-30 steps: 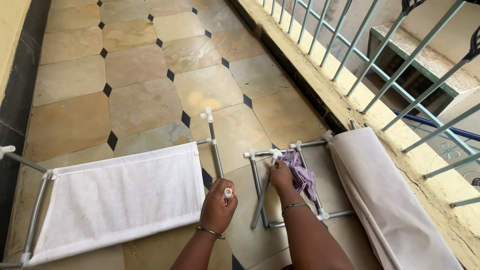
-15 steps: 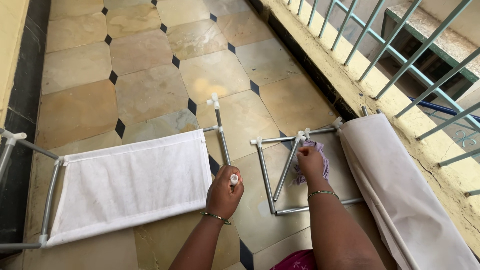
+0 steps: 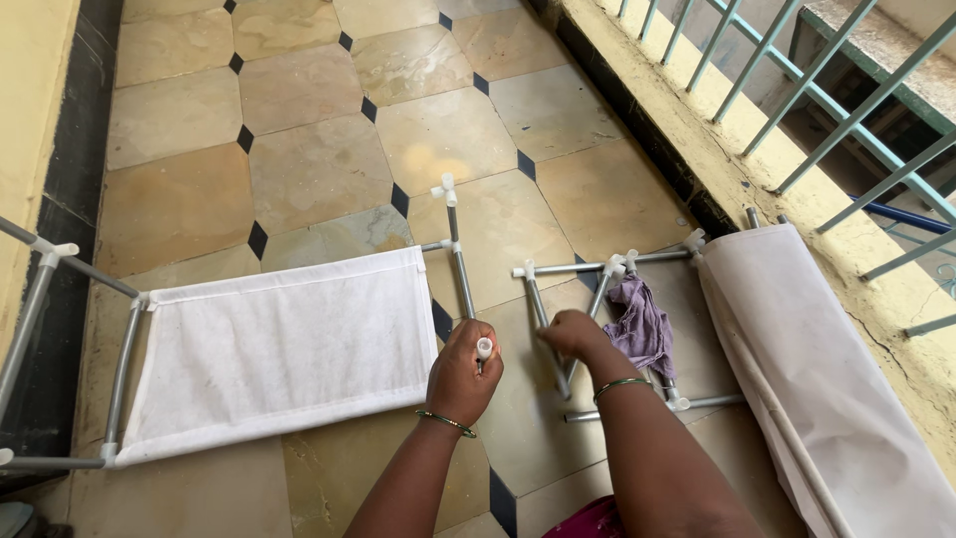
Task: The person assembles a shoe rack by fitting metal tubes into plastic joints and sliding white fabric onto the tubes.
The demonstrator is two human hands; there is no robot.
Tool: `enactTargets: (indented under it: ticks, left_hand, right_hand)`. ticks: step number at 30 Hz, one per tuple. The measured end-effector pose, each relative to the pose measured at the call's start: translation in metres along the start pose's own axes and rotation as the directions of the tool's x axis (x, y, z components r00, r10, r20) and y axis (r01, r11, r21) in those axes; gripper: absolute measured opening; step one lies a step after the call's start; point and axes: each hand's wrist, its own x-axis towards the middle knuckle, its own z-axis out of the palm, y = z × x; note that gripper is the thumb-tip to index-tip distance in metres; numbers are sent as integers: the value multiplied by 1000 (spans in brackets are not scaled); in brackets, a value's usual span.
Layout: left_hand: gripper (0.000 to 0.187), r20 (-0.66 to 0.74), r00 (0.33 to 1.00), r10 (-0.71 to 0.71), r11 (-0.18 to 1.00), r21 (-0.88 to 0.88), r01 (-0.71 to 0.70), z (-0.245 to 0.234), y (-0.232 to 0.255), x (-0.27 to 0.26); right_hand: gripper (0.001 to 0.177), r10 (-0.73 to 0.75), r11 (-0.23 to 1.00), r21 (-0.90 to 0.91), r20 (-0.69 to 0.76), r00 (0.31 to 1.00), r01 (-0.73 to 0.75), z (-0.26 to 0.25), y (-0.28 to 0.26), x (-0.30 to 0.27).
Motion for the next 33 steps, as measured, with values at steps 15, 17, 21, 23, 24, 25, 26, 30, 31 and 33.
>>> enactTargets:
  ticks: [15, 17, 21, 23, 24, 25, 26, 30, 31, 33]
  left_hand:
    - [18, 5, 999, -36, 997, 74, 36, 2, 5, 2]
    - [18, 1, 1000, -19, 998, 67, 19, 3, 4, 2]
    - [18, -24, 999, 31, 999, 30, -30, 4, 1, 0]
    - [18, -37, 998, 53, 998, 44, -52, 3, 1, 1]
    - [19, -44, 997, 67, 997, 53, -64, 3, 2, 0]
    - [19, -52, 996, 66, 996, 56, -63, 2, 2, 0]
    - [18, -36, 999, 28, 998, 52, -26, 2, 1, 0]
    - [22, -52, 995, 89, 995, 39, -87, -1, 1, -3]
    - [22, -62, 994, 85, 996, 45, -82, -1, 2, -5]
    - [37, 25, 993, -116, 992, -35, 117, -4, 4, -6]
  right_hand:
    - [51, -166, 99, 963, -234, 958, 252, -42, -51, -38]
    - [44, -161, 32, 962, -261, 952, 270, -50, -54, -41]
    - [32, -192, 4, 958, -281, 940, 287, -63, -41, -45]
    - [32, -181, -62, 968, -249, 951, 242, -66, -37, -47]
    - [32, -190, -61, 969, -248, 950, 241, -67, -37, -48]
    - [33, -203, -65, 971, -239, 950, 231, -68, -37, -48]
    - [35, -216, -67, 973, -228, 949, 219, -67, -37, -48]
    - [32, -146, -76, 974, -221, 964, 211, -66, -43, -46]
    - [28, -125, -137, 968, -228, 966, 211, -67, -44, -47]
    - [24, -111, -196, 958, -235, 966, 211, -71, -49, -49]
